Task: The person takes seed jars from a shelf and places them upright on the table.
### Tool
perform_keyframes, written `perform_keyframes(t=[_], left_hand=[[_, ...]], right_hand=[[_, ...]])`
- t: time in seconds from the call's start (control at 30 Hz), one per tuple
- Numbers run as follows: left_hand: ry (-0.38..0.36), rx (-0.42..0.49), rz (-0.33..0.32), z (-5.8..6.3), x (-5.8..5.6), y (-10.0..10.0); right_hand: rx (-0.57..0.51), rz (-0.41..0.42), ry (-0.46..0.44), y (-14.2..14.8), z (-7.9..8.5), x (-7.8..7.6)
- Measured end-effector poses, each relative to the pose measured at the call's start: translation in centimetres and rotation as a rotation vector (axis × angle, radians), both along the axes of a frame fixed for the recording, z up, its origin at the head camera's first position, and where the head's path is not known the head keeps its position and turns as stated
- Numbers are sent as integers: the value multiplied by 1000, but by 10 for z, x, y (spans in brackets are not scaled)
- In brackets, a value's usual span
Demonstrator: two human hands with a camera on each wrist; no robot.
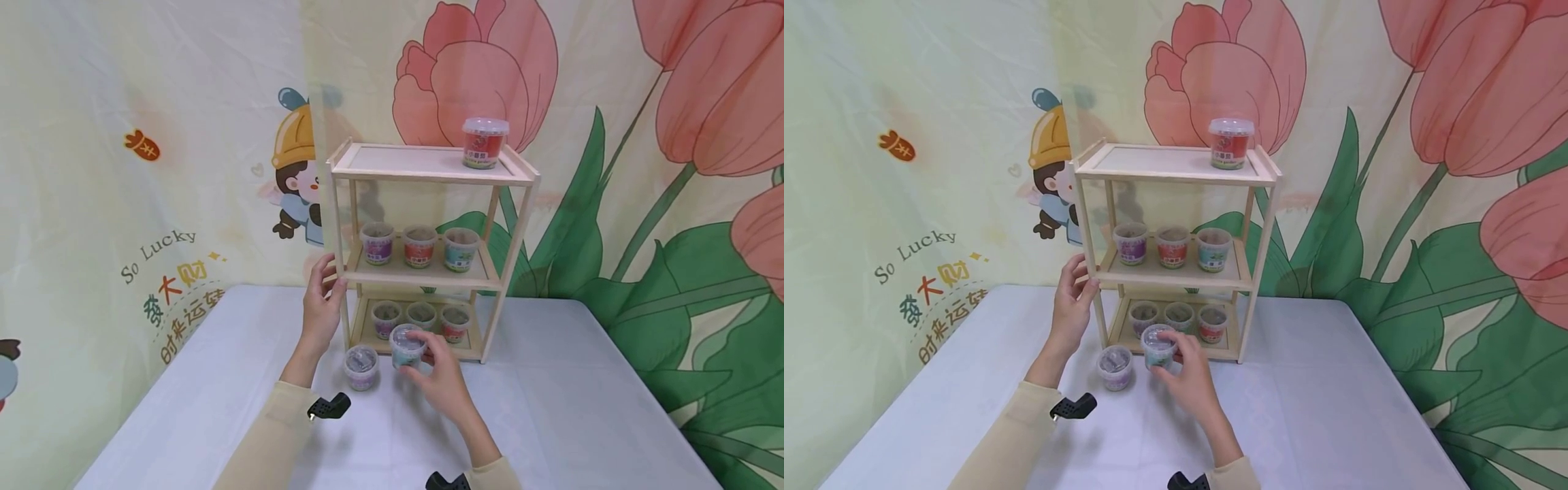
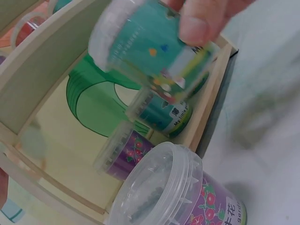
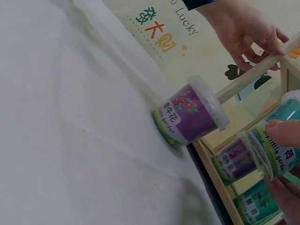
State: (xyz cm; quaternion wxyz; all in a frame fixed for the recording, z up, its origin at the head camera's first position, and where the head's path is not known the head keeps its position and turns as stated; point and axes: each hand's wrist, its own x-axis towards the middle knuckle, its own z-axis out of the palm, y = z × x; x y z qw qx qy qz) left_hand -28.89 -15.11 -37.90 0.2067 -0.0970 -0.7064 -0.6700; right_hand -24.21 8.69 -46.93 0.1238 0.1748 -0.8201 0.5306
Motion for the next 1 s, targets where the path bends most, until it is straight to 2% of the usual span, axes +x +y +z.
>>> perform_keyframes(t=[0.17, 0.4, 0.47, 0.77, 1.0], left_hand=[[0, 3, -5, -1, -1, 0], [3, -1, 7, -22, -23, -6], [16, 0, 12, -26, -26, -8], [54, -12, 19, -30, -27, -10], [54, -21, 24, -30, -28, -9]], right_hand=[[-4, -10, -7, -4, -14, 0], [18, -19, 7, -7, -28, 0], [30, -21, 7, -8, -31, -1], [57, -36, -18, -12, -46, -3], [76, -45, -13, -14, -53, -3]])
